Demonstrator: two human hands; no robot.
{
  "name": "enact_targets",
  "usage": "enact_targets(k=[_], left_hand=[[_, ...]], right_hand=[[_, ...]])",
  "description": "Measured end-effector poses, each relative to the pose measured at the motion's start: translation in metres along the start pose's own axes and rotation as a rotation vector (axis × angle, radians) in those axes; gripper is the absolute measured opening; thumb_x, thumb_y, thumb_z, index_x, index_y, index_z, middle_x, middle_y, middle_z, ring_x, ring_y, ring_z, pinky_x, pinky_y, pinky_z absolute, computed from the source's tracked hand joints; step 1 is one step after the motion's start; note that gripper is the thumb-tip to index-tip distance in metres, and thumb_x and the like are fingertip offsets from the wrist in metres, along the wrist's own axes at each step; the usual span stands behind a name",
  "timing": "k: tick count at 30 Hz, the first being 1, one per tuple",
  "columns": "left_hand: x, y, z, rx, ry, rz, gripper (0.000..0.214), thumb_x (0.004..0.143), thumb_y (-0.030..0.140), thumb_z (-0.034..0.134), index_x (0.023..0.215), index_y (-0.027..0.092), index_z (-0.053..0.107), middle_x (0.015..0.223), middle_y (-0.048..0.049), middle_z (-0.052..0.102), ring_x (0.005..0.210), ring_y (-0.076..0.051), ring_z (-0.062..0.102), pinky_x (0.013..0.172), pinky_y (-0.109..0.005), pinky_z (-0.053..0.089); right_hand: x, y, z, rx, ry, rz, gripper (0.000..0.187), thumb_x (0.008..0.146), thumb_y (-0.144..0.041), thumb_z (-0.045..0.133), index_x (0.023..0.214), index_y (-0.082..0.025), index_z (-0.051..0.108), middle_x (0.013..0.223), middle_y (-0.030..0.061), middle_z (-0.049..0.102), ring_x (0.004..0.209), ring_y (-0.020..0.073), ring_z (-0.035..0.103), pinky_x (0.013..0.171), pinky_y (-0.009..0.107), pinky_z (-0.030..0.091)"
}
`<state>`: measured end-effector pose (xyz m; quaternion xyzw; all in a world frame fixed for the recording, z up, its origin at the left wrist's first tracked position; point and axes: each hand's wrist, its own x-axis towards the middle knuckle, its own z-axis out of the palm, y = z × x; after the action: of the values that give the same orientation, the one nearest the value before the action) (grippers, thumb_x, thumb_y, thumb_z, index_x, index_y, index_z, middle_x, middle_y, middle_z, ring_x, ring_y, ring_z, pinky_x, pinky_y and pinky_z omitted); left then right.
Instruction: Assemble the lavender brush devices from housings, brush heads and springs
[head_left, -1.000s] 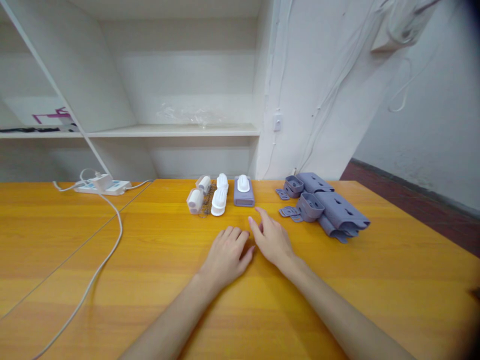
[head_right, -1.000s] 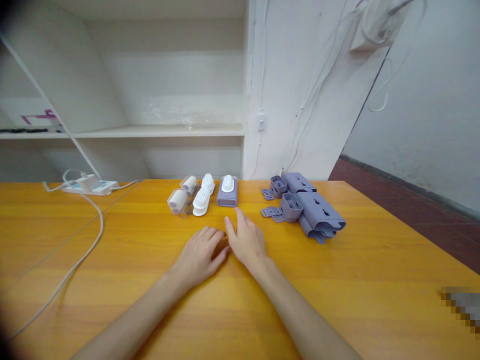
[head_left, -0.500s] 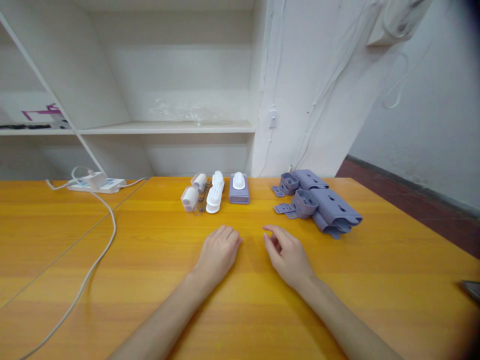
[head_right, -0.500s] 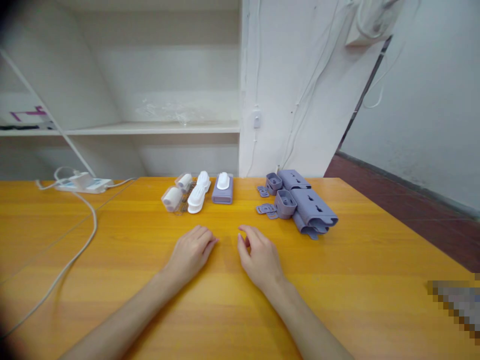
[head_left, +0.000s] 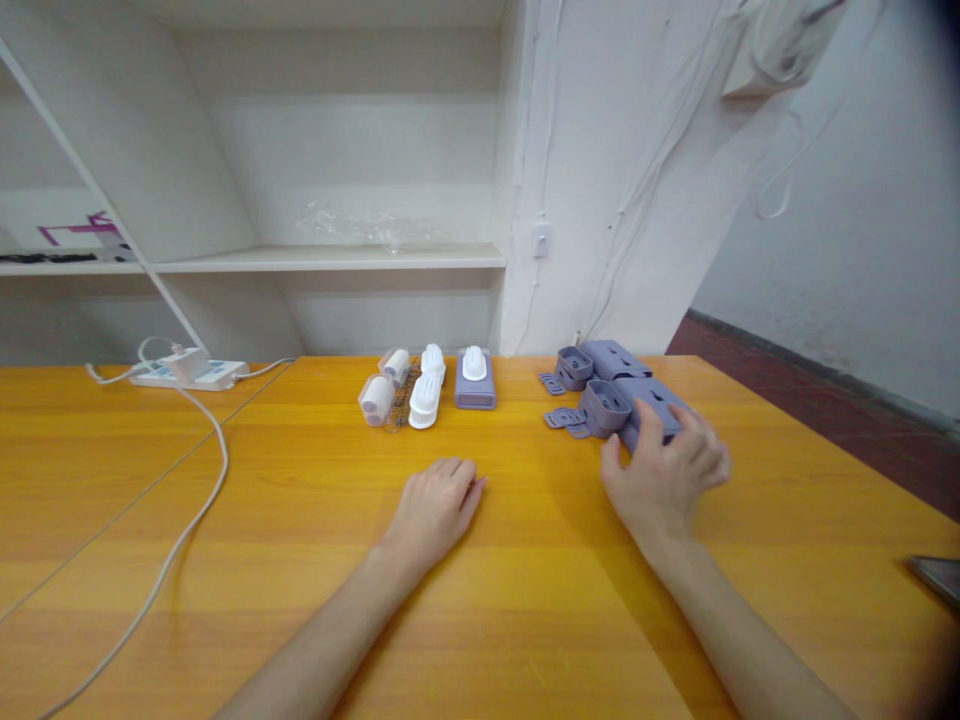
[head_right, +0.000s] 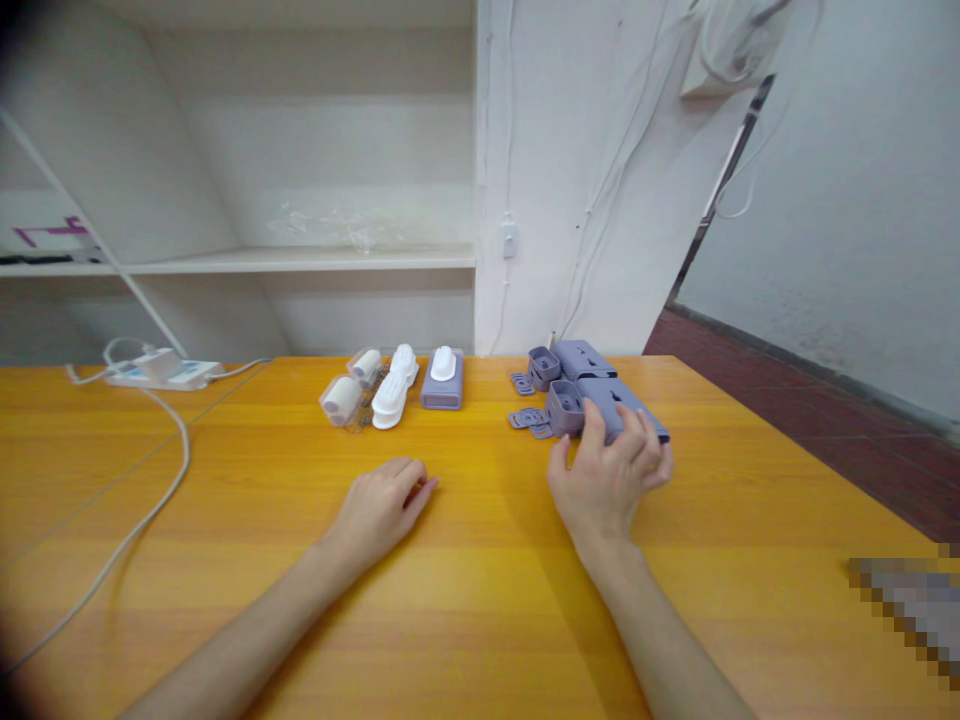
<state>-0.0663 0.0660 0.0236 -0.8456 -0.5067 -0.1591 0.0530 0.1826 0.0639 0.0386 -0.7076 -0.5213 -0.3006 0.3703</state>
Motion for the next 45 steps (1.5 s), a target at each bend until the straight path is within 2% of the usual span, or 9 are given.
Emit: enact_targets(k=[4,11,14,18,22,28,33,40,45], left_hand=[[0.000,0.002,-0.003,-0.009,-0.001,-0.006,0.021,0.092,0.033,0.036,0.080,0.022,0.049,0.081,-0.0018,0.062,0.074,-0.017,0.058,0.058,-0.026,0.035],[0.000,0.001,-0.001,-0.045,-0.003,-0.023,0.017,0.092,0.034,0.037,0.091,0.022,0.049,0.084,-0.0025,0.063,0.079,-0.019,0.060,0.061,-0.027,0.039],[0.000,0.001,0.001,-0.058,-0.009,-0.022,0.018,0.092,0.034,0.036,0.096,0.022,0.048,0.087,-0.0030,0.063,0.082,-0.019,0.061,0.063,-0.028,0.041],[0.000,0.000,0.002,-0.064,-0.013,-0.019,0.019,0.092,0.035,0.035,0.098,0.022,0.048,0.089,-0.0035,0.064,0.083,-0.020,0.062,0.064,-0.028,0.042],[-0.001,0.001,0.002,-0.068,0.012,-0.027,0.021,0.092,0.035,0.035,0.104,0.022,0.046,0.091,-0.0045,0.064,0.085,-0.020,0.062,0.066,-0.029,0.044],[-0.005,0.000,-0.002,-0.136,0.261,-0.067,0.032,0.091,0.035,0.036,0.118,0.018,0.038,0.097,-0.0089,0.058,0.091,-0.021,0.057,0.073,-0.031,0.046],[-0.005,0.000,-0.005,-0.172,0.380,-0.069,0.030,0.088,0.032,0.041,0.115,0.019,0.041,0.107,-0.0117,0.051,0.100,-0.023,0.051,0.084,-0.037,0.044],[-0.001,0.001,-0.006,-0.158,0.326,-0.092,0.027,0.088,0.034,0.042,0.109,0.018,0.047,0.104,-0.0107,0.051,0.096,-0.023,0.050,0.084,-0.038,0.042],[0.016,-0.012,-0.016,-0.061,0.397,-0.168,0.017,0.089,0.032,0.041,0.092,0.018,0.050,0.093,-0.0083,0.052,0.090,-0.022,0.051,0.082,-0.036,0.042]], right_hand=[[0.004,0.018,0.005,-0.028,-0.012,0.158,0.051,0.075,-0.028,0.052,0.124,-0.014,0.045,0.133,0.0235,0.030,0.126,0.0423,0.022,0.089,0.066,0.022],[0.001,0.040,0.027,0.040,-0.038,0.314,0.049,0.076,-0.042,0.053,0.119,-0.019,0.053,0.130,0.0183,0.035,0.120,0.0394,0.033,0.092,0.063,0.023],[0.002,0.044,0.030,0.066,-0.022,0.311,0.049,0.076,-0.045,0.053,0.118,-0.019,0.055,0.126,0.0176,0.039,0.116,0.0357,0.039,0.091,0.055,0.030],[0.007,0.039,0.019,0.081,0.142,0.277,0.051,0.077,-0.044,0.057,0.117,-0.014,0.057,0.125,0.0204,0.038,0.117,0.0374,0.038,0.094,0.052,0.031],[0.002,0.016,-0.001,0.244,0.199,0.131,0.060,0.079,-0.040,0.058,0.130,-0.012,0.043,0.132,0.0222,0.030,0.123,0.0368,0.034,0.095,0.052,0.034],[-0.029,-0.033,-0.012,0.685,-0.284,-0.300,0.045,0.084,-0.029,0.054,0.128,-0.025,0.046,0.137,0.0118,0.032,0.128,0.0291,0.035,0.103,0.047,0.034],[-0.040,-0.043,-0.008,0.814,-0.555,-0.355,0.044,0.084,-0.027,0.052,0.128,-0.026,0.048,0.140,0.0099,0.030,0.130,0.0281,0.032,0.105,0.047,0.033],[-0.038,-0.040,-0.010,0.829,-0.747,-0.308,0.043,0.083,-0.030,0.054,0.126,-0.026,0.050,0.142,0.0087,0.030,0.128,0.0248,0.037,0.105,0.043,0.033],[-0.037,-0.044,-0.009,0.823,-0.804,-0.281,0.047,0.078,-0.033,0.061,0.124,-0.027,0.052,0.134,0.0081,0.040,0.122,0.0243,0.044,0.103,0.042,0.037]])
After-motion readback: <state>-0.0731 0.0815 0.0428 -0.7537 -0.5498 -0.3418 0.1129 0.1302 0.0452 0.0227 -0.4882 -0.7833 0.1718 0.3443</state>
